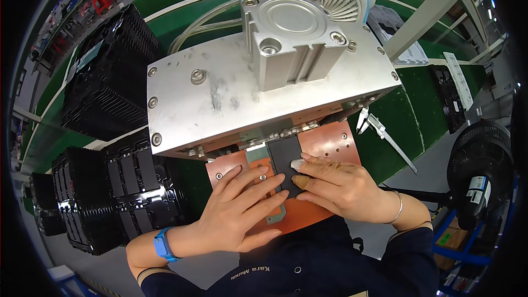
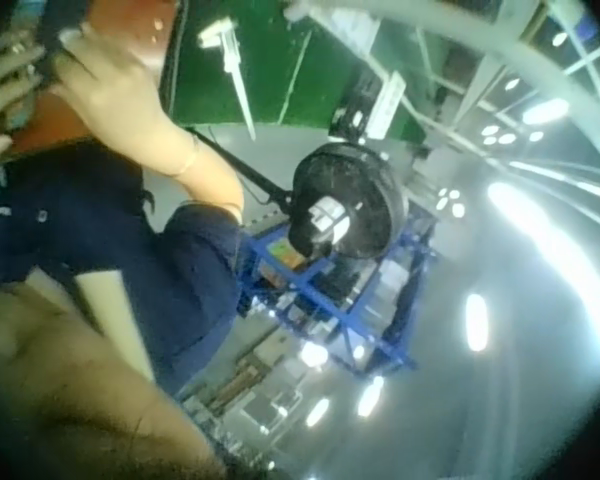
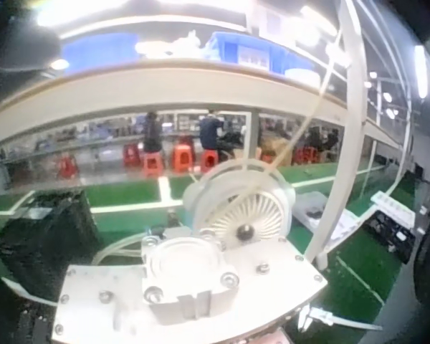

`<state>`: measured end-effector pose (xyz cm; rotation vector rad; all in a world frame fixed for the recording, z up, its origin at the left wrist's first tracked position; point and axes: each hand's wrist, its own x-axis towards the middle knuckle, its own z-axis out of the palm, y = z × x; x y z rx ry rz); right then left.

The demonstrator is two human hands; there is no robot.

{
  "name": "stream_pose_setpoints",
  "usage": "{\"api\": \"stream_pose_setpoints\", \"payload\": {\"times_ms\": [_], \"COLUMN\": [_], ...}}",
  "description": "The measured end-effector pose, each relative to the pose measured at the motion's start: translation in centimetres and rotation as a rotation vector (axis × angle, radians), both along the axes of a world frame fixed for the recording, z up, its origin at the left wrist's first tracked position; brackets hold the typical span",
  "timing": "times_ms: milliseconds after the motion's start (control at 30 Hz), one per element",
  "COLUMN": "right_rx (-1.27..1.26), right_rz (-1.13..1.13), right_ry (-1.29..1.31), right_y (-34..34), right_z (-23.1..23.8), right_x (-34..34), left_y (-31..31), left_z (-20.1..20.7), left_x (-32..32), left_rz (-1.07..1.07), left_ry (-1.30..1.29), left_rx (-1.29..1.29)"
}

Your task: The person repeatedly places small black rectangular components into a jig on a workbench, presses them down, and then removes them. They periodically use a caliper to measure the components before placing them back into a stack. The process is repetitive and involves handling the components one at a time.

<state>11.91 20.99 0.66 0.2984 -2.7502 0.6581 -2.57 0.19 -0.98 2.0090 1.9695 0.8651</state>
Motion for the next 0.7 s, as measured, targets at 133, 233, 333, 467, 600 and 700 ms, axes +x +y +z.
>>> {"api": "stream_pose_setpoints", "payload": {"times_ms": [133, 233, 333, 467, 600, 700], "right_rx": [-0.295, -0.841, -1.572, -1.324, -1.188, -1.250], "right_rz": [-0.004, 0.035, -0.199, -0.328, -0.237, -0.163], "right_ry": [-0.252, -0.395, -0.458, -0.492, -0.420, -0.290], "right_y": [-0.9, -0.1, 0.6, 1.2, 1.7, 0.1], "right_z": [1.5, 2.3, 1.5, 1.3, 0.3, 0.4], "right_x": [0.3, 0.5, 0.5, -2.0, -1.3, 0.1], "left_y": [-0.1, -0.2, 0.1, 0.5, 0.6, 0.2], "left_z": [-0.3, -0.2, 0.1, 1.7, 1.9, 2.5], "left_x": [0.1, 0.1, 0.1, 0.2, 0.3, 0.7], "left_rz": [0.009, 0.016, 0.020, 0.098, 0.301, 0.399], "left_ry": [0.007, 0.018, 0.002, -0.060, -0.223, -0.644], "left_rx": [0.011, 0.036, 0.075, 0.208, 0.336, 0.120]}}
